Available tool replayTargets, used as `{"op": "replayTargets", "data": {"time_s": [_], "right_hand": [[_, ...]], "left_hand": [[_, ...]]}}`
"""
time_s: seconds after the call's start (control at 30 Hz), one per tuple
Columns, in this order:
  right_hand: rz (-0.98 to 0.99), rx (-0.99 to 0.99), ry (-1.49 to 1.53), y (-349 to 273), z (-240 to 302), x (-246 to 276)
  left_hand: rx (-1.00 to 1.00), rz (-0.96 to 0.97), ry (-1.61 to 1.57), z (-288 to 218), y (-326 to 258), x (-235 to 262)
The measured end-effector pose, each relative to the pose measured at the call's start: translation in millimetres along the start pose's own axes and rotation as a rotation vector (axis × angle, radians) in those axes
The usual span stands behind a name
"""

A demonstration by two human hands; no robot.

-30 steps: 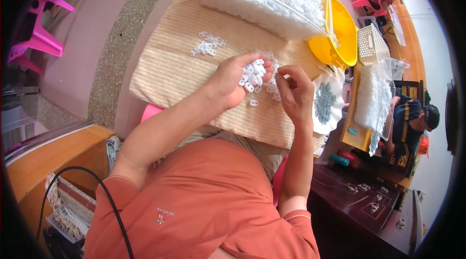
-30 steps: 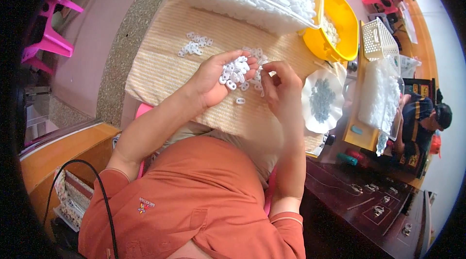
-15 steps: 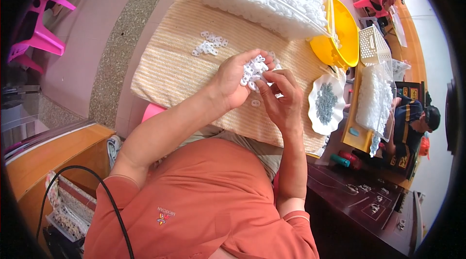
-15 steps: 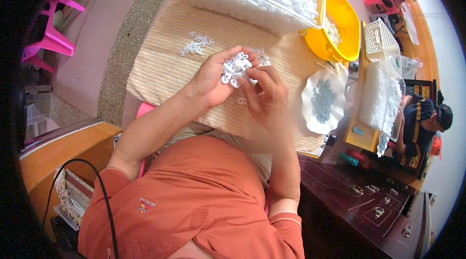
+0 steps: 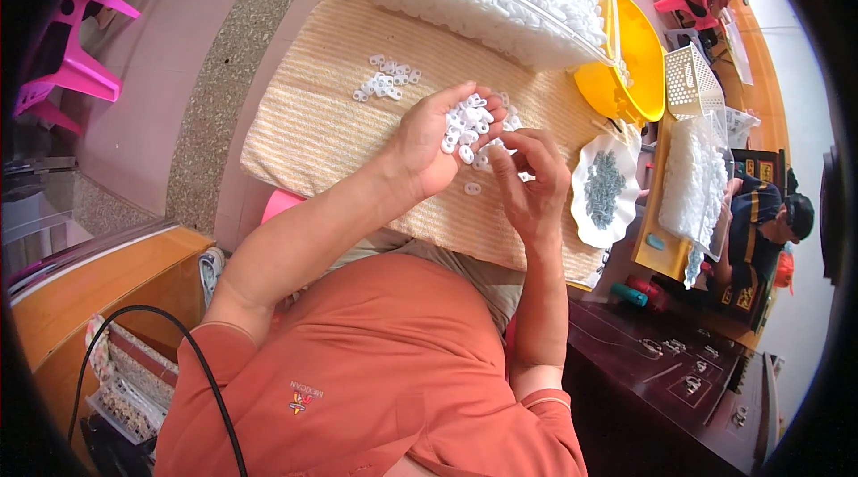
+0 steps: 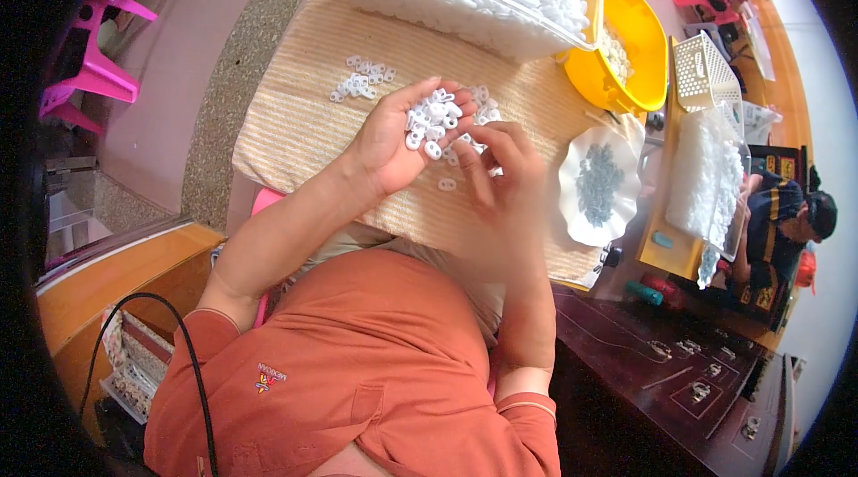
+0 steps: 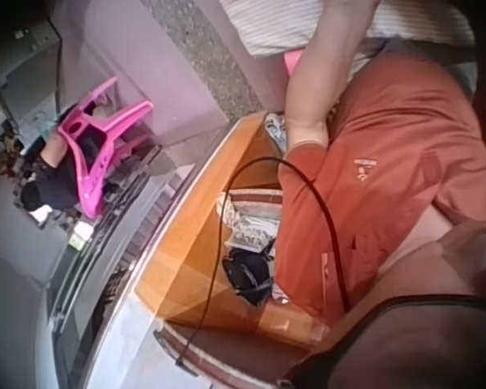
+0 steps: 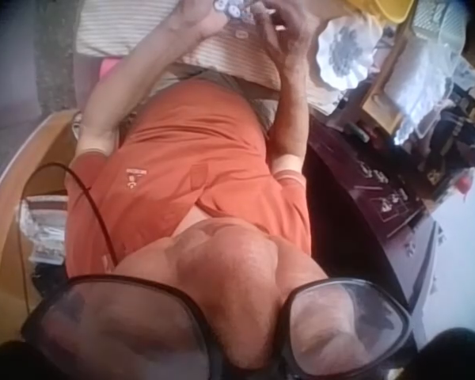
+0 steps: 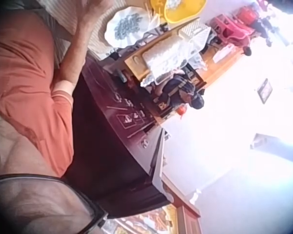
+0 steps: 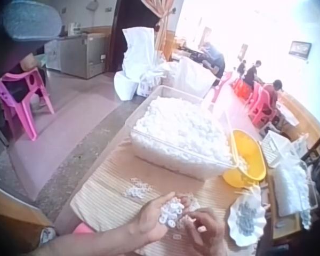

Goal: Sorting small white plastic toggles and components into groups on a workspace.

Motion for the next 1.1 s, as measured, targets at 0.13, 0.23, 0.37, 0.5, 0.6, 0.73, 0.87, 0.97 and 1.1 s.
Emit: {"op": "replayTargets", "data": {"time_s": [0.13,0.23,0.37,0.5,0.6,0.73,0.87,0.97,1.1], "right_hand": [[0.091,0.083,0.028,-1.6,14.3,-16.3],[0.08,0.029,0.049,-4.0,10.4,-20.0],[0.054,0.063,0.004,-5.0,-0.8,-15.1],[0.026,0.054,-0.05,-1.8,5.3,-12.6],[0.037,0.079,-0.045,-2.4,11.4,-16.7],[0.078,0.176,-0.113,-4.0,8.7,-22.5],[0.09,0.175,-0.133,-2.8,10.2,-21.0],[0.097,0.222,-0.205,-2.0,15.6,-20.3],[0.039,0.254,-0.217,-4.0,11.6,-18.7]], "left_hand": [[0.006,0.032,-0.014,0.7,-0.8,-0.6],[0.007,0.103,-0.042,1.3,-0.6,-2.7],[-0.022,0.035,-0.006,-2.3,-3.3,-4.7],[-0.031,0.01,-0.008,-3.8,-4.2,-4.0],[-0.026,0.014,-0.004,-2.6,-4.2,-5.9],[-0.025,0.037,-0.016,-0.8,-3.3,-5.5],[-0.031,0.071,-0.007,-0.3,-2.8,-4.8],[-0.032,0.061,0.002,-0.1,-3.5,-6.8],[-0.009,0.045,0.014,2.5,-5.6,-6.3]]}}
Point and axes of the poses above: each hand's wrist, its own y-axis towards the middle knuckle, its own x-axis out of the back of the hand, z = x × y, the point moved 6 cm from there along y, towards the middle knuckle, and after that the axes turned 2 degrees about y, right-handed, at the moved point
